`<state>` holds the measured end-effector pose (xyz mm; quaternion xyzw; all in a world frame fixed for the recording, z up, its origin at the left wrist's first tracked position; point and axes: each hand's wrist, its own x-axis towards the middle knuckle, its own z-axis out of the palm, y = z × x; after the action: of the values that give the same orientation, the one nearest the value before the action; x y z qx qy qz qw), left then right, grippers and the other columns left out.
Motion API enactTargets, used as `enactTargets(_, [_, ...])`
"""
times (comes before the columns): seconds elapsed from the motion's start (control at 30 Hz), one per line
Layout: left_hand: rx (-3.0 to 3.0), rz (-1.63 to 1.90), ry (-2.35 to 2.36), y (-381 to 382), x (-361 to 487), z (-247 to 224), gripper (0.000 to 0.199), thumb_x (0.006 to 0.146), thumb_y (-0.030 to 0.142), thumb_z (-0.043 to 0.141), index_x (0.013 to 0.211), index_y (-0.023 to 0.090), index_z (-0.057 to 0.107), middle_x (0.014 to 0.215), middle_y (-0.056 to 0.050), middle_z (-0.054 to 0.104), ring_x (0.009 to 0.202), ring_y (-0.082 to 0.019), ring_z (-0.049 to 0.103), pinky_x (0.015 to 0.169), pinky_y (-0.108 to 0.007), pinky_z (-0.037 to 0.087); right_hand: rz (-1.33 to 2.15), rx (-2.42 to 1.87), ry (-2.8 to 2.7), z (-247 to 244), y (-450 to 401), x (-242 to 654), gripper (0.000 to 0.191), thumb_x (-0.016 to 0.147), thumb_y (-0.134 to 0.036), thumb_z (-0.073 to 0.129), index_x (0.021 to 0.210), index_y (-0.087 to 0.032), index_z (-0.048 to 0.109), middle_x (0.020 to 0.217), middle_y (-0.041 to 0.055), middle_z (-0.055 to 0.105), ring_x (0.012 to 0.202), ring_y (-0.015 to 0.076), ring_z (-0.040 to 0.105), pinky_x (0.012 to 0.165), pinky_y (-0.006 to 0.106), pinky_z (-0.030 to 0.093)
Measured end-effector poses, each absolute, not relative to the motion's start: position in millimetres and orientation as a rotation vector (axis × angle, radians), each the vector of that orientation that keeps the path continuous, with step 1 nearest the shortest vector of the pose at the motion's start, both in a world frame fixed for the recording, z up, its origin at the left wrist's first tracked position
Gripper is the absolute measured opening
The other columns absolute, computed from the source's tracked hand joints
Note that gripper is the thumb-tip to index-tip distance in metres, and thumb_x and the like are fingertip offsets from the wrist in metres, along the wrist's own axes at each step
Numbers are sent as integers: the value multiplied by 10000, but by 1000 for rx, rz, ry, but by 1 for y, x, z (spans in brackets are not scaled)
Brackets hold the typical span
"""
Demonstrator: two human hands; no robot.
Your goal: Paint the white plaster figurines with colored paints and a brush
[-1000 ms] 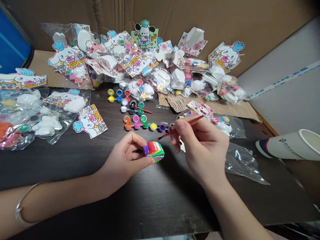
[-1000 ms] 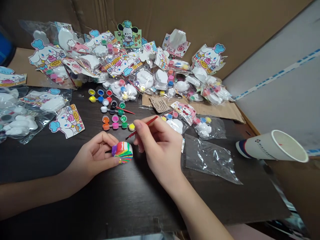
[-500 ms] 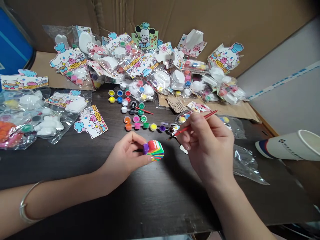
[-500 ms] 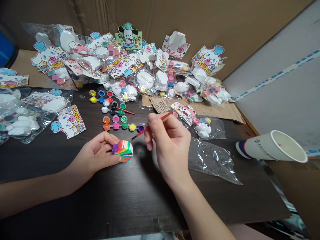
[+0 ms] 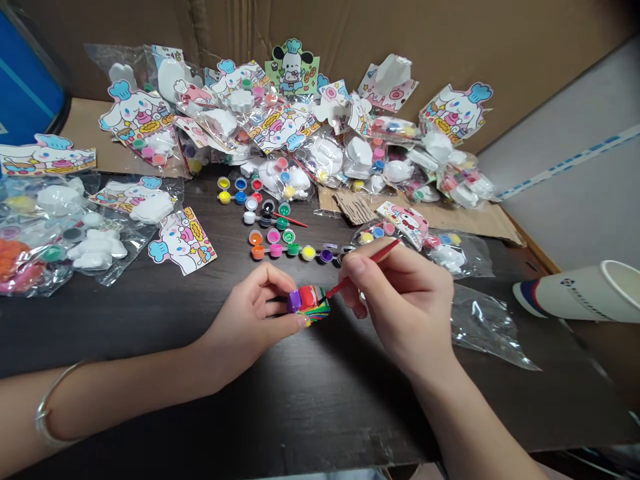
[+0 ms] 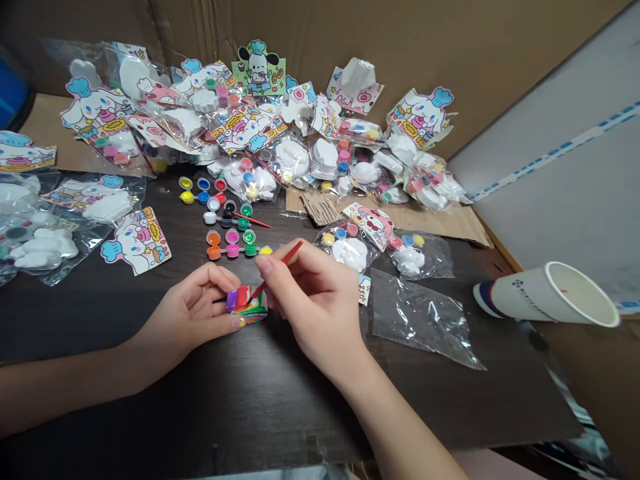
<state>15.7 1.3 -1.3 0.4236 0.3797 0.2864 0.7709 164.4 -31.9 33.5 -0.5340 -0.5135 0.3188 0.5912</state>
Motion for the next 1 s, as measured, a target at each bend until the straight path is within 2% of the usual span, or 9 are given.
enactTargets(0.17, [914, 623, 805, 2, 16, -2, 313, 572, 115, 773, 712, 200, 506, 749, 38, 610, 747, -142, 623, 755, -320, 474, 732, -1258, -1245, 34, -31, 165, 347, 807, -380, 659, 563, -184, 511, 464, -52, 487, 376, 55, 401, 340, 191, 324])
enactTargets(0.47, [939, 648, 775, 1, 15, -3, 284, 588, 103, 753, 719, 196, 519, 766, 41, 585, 758, -134, 605, 762, -323, 477, 698, -1260, -1237, 30, -30, 166, 241, 816, -204, 620, 595, -184, 527, 496, -61, 501, 392, 46, 415, 356, 174, 320])
enactTargets(0.63, [959, 664, 768, 1, 15, -2, 274, 593, 102, 753, 719, 191, 526, 775, 36, 572, 760, -135, 588, 769, -329, 479, 645, -1274, -1252, 29, -30, 166, 221, 820, -172, 611, 611, -182, 540, 516, -63, 513, 405, 41, 420, 372, 176, 329])
enactTargets(0.83, [963, 647, 782, 1, 15, -1, 283, 583, 105, 752, 717, 190, 518, 761, 41, 574, 744, -126, 592, 750, -317, 479, 643, -1251, -1167, 29, -31, 167, 188, 817, -222, 644, 642, -193, 581, 489, -58, 522, 395, 58, 450, 340, 177, 315])
enactTargets(1.0, [955, 638, 788, 2, 16, -2, 287, 580, 111, 753, 713, 187, 510, 759, 48, 576, 742, -119, 602, 756, -319, 484, 720, -1228, -1187, 31, -31, 167, 276, 811, -314, 667, 594, -186, 552, 470, -49, 513, 374, 61, 440, 318, 184, 298])
